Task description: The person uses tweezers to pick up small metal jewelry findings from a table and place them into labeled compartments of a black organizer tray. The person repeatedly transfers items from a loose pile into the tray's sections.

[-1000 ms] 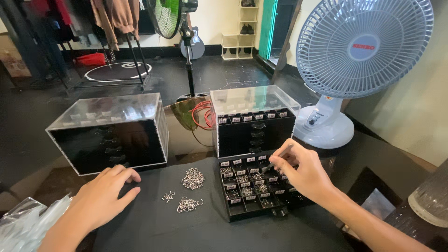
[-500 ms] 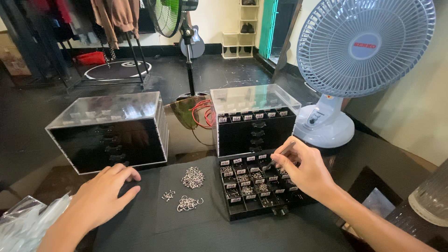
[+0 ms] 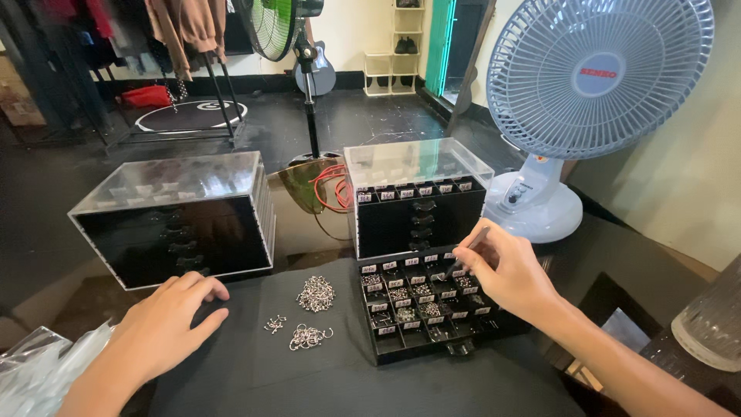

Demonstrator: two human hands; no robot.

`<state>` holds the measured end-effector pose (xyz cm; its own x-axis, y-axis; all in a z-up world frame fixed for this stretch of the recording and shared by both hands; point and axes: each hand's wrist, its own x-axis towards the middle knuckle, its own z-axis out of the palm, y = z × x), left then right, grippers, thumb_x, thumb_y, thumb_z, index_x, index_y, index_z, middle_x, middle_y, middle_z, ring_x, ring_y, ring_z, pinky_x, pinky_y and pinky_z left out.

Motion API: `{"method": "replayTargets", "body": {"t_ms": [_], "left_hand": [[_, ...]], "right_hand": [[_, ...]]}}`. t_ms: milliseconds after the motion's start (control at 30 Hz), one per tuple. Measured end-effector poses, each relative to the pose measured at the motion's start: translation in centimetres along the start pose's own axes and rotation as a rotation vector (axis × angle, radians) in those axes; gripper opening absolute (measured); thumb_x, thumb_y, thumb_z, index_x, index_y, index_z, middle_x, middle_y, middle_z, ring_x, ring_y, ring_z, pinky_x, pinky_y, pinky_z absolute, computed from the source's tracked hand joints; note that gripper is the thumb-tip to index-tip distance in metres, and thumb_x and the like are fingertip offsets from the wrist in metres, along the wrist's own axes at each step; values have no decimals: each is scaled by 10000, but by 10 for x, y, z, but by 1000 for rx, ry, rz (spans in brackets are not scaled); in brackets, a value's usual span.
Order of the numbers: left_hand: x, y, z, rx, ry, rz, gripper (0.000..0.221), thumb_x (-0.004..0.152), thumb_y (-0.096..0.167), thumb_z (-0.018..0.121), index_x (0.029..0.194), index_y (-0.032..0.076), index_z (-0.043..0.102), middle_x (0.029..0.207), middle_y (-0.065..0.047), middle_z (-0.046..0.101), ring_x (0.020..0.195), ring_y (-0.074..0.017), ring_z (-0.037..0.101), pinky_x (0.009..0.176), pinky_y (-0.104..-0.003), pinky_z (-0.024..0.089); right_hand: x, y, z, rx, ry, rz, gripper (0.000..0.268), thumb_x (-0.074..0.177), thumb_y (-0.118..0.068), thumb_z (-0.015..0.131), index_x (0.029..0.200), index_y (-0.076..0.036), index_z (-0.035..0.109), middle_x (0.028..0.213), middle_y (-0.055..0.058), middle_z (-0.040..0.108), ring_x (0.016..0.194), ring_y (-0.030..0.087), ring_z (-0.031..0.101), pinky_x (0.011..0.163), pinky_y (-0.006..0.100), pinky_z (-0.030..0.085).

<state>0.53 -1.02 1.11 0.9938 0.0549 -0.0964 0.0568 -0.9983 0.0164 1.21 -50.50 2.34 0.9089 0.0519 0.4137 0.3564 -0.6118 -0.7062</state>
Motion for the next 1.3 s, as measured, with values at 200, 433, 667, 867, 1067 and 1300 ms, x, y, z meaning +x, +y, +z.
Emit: {"method": "replayTargets", "body": {"t_ms": [200,433,667,867,1067,1300], "left_hand": [[-4,3,-3,-17,0,-6,283,1083,561,561,1329,471,668,1380,273,679,1391,0,597,968,-380,664],[-5,0,-3,-31,-1,22,296,1093,533,553,1351,432,656,1392,245,674,1409,-11,584,990,-385,656],[-1,-4,1,-17,11,49,288,1088,544,556,1339,434,642,1363,220,664,1348,-39,608,985,-385,650],[-5,0,-3,-16,1,29,296,1091,542,549,1352,444,647,1381,247,669,1368,-17,600,984,-371,656],[0,-1,1,-10,4,16,287,1082,566,563,1335,467,657,1384,257,667,1389,-18,595,1010,-401,658],[-2,2,-2,-4,-6,0,285,1086,553,554,1341,468,651,1381,277,668,1380,0,597,938,-363,663]], "right_hand": [[0,-2,1,-56,-19,46,117,1049,-173,793,974,-113,727,729,26,793,635,116,659,661,294,536],[2,9,1,-73,9,-9,106,1049,-169,785,981,-108,733,760,34,806,644,124,689,669,302,569],[4,19,4,-72,65,-46,138,1043,-173,806,953,-110,721,707,0,724,602,99,606,644,276,503],[1,7,0,-73,47,3,134,1050,-184,798,966,-107,727,730,12,738,602,116,634,647,284,524],[3,12,0,-75,48,-20,115,1040,-186,806,979,-116,740,736,9,756,629,109,651,658,283,537],[-1,3,0,-76,50,-15,112,1041,-183,808,973,-117,748,736,1,749,608,103,627,633,285,528]]}}
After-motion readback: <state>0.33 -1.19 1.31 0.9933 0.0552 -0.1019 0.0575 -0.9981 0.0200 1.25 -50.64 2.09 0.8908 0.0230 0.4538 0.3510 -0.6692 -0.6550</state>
